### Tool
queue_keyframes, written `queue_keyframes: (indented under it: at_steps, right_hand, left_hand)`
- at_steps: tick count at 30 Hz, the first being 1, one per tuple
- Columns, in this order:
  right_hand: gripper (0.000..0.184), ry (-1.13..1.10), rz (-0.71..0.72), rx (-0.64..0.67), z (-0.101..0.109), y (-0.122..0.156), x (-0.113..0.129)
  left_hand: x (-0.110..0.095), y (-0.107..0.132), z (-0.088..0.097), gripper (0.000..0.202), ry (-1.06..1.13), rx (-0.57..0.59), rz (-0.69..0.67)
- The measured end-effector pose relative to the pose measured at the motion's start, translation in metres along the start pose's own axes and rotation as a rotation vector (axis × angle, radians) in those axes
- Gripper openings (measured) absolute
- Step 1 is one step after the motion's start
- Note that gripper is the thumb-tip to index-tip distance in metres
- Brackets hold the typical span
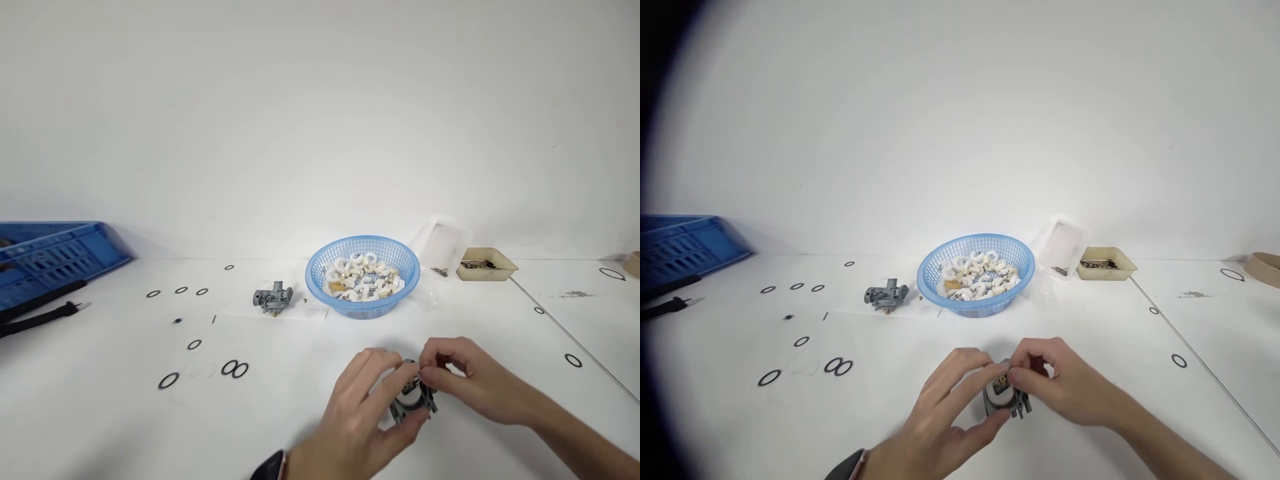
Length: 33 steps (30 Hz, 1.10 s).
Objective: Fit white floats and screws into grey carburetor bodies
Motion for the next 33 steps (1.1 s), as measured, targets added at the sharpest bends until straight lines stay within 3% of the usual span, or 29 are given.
queue_keyframes:
  at_steps: [3, 9, 24, 30, 33]
  right_hand:
    - [0.025, -0.022, -0.003, -0.052, -0.008, 0.001, -0.002]
    - [0.023, -0.023, -0.015, -0.111, -0.011, 0.006, -0.005]
    - [0.015, -0.239, -0.053, -0.138, -0.023, 0.011, -0.005]
    - [0.018, -0.347, -0.045, -0.194, -0.023, 0.012, -0.008]
    - [0.018, -0.294, -0.015, -0.259, -0.007, 0.010, -0.014]
  left_hand:
    - [-0.010, 0.000, 0.005, 0.023, -0.027, -0.043, -0.072]
    - [-0.009, -0.002, 0.006, 0.020, 0.006, -0.080, -0.055]
    - [-0.018, 0.005, 0.010, 0.020, -0.022, -0.092, -0.158]
    - [-0.014, 0.005, 0.006, 0.027, -0.040, -0.035, -0.110]
    - [0.001, 0.002, -0.001, 0.035, -0.034, 0.015, 0.042]
Point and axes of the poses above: each hand's wrist, its own y-axis away from the middle knuckle, its own z-axis out of the back of the hand, x = y × z, the point moved 9 cm from there along -y, towards the middle knuckle, and after that the axes turned 12 degrees about z, right-handed, at the moved point
